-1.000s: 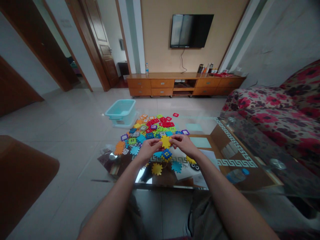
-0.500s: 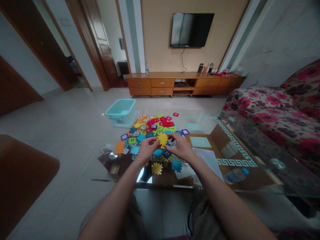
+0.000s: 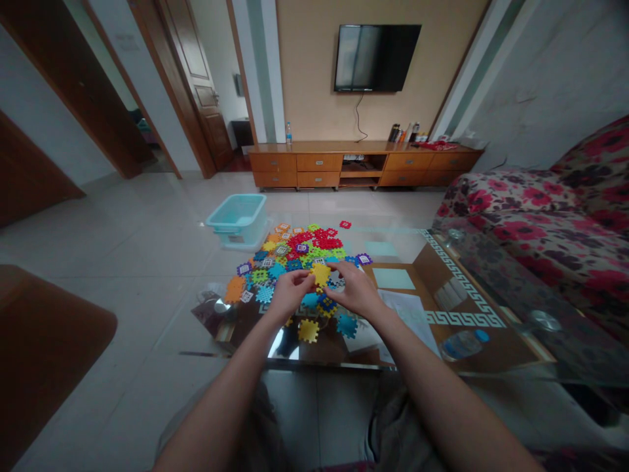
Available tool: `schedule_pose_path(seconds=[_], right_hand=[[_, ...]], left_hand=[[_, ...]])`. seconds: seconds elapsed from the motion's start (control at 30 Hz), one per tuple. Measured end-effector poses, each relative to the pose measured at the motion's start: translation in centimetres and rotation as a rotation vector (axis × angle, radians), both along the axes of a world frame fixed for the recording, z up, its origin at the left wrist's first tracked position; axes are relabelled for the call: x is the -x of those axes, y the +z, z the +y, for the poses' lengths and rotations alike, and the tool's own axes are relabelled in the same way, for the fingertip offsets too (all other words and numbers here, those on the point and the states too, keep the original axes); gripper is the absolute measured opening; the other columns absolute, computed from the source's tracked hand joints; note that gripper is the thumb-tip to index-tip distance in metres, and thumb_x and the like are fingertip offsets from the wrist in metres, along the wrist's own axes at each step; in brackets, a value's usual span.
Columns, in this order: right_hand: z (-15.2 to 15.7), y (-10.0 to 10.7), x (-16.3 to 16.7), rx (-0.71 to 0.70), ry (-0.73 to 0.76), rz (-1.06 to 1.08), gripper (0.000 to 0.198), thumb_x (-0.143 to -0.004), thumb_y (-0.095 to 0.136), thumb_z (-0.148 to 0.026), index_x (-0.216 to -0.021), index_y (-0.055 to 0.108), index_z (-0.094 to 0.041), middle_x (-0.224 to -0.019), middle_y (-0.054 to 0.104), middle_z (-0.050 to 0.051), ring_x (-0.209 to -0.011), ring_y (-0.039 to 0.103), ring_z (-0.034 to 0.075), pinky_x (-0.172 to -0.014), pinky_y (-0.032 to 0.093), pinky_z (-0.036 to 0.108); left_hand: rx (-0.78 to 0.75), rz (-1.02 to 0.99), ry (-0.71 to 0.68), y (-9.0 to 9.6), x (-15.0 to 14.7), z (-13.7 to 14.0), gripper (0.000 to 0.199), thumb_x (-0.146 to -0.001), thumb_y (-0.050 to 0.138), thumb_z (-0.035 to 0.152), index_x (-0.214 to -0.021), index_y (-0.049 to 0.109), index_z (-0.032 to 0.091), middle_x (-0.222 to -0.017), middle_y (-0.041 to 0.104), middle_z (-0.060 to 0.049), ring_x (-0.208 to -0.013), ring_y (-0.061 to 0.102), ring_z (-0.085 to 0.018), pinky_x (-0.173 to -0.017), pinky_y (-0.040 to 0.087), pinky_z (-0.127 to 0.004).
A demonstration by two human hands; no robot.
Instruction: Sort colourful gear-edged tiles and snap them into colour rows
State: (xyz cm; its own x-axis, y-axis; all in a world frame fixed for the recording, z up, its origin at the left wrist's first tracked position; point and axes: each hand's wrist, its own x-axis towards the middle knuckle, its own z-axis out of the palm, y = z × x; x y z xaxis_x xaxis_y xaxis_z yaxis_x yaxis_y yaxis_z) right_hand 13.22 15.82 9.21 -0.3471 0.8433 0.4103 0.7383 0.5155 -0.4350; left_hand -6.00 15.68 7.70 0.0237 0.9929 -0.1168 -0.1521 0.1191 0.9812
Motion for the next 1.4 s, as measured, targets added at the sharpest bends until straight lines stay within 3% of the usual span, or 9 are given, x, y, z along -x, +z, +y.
schedule_pose_path(seconds=[0.3,0.73,0.9,1.0,1.13,1.27,1.4], right_hand=[[-0.3,0.0,0.3,-0.016,-0.057,-0.104,0.046,-0.081,0.069,-0.029,-0.124,0.061,-0.017,-0.115,0.067,0.013,-0.110,0.061,0.029,-0.095,0.048,0.042],[-0.3,0.1,0.1,-0.031,-0.090,-0.165,0.046,-0.078,0.071,-0.031,-0.121,0.064,-0.016,-0.117,0.067,0.015,-0.111,0.061,0.029,-0.095,0.048,0.041],[0.1,0.2,-0.8,0.002,-0.049,-0.192,0.047,-0.075,0.073,-0.031,-0.119,0.067,-0.014,-0.113,0.069,0.015,-0.108,0.063,0.030,-0.093,0.049,0.040],[0.3,0.2,-1.3,0.050,0.016,-0.193,0.043,-0.075,0.074,-0.029,-0.115,0.069,-0.015,-0.110,0.071,0.014,-0.101,0.065,0.028,-0.089,0.050,0.038],[0.5,0.3,-1.6,0.113,0.088,-0.172,0.046,-0.072,0.076,-0.026,-0.116,0.069,-0.015,-0.102,0.072,0.011,-0.085,0.065,0.023,-0.080,0.050,0.034],[0.6,0.2,-1.6,0.145,0.112,-0.167,0.046,-0.071,0.076,-0.024,-0.116,0.070,-0.016,-0.102,0.073,0.009,-0.081,0.064,0.020,-0.078,0.049,0.032],[0.5,0.0,-1.6,0.139,0.126,-0.197,0.041,-0.070,0.075,-0.022,-0.111,0.070,-0.019,-0.108,0.071,0.009,-0.095,0.065,0.023,-0.084,0.049,0.034]], left_hand=[[-0.056,0.094,-0.028,-1.1,0.0,0.2,0.036,-0.074,0.080,0.038,-0.097,0.072,0.012,-0.083,0.076,-0.009,-0.074,0.072,-0.021,-0.075,0.059,-0.034],[-0.009,0.033,-0.089,-0.2,-0.1,0.0,0.038,-0.072,0.081,0.037,-0.097,0.070,0.011,-0.086,0.076,-0.010,-0.078,0.073,-0.022,-0.078,0.059,-0.038],[0.007,0.032,-0.192,-0.2,0.4,-0.1,0.051,-0.069,0.080,0.021,-0.116,0.062,0.012,-0.083,0.073,-0.006,-0.076,0.071,-0.018,-0.082,0.057,-0.037],[-0.117,0.190,-0.239,-0.2,0.9,-0.4,0.065,-0.067,0.077,0.014,-0.128,0.057,0.015,-0.097,0.072,-0.009,-0.083,0.070,-0.019,-0.084,0.056,-0.037],[-0.353,0.424,-0.264,-0.1,1.7,-0.7,0.068,-0.070,0.074,0.015,-0.135,0.056,0.023,-0.115,0.069,-0.010,-0.102,0.066,-0.025,-0.095,0.051,-0.042],[-0.453,0.530,-0.291,-0.2,2.2,-0.6,0.060,-0.071,0.070,0.012,-0.129,0.062,0.025,-0.120,0.068,-0.009,-0.109,0.063,-0.026,-0.104,0.045,-0.044],[-0.556,0.699,-0.308,-0.5,2.5,-0.5,0.044,-0.076,0.065,0.012,-0.119,0.067,0.024,-0.116,0.068,-0.009,-0.110,0.061,-0.026,-0.103,0.043,-0.043]])
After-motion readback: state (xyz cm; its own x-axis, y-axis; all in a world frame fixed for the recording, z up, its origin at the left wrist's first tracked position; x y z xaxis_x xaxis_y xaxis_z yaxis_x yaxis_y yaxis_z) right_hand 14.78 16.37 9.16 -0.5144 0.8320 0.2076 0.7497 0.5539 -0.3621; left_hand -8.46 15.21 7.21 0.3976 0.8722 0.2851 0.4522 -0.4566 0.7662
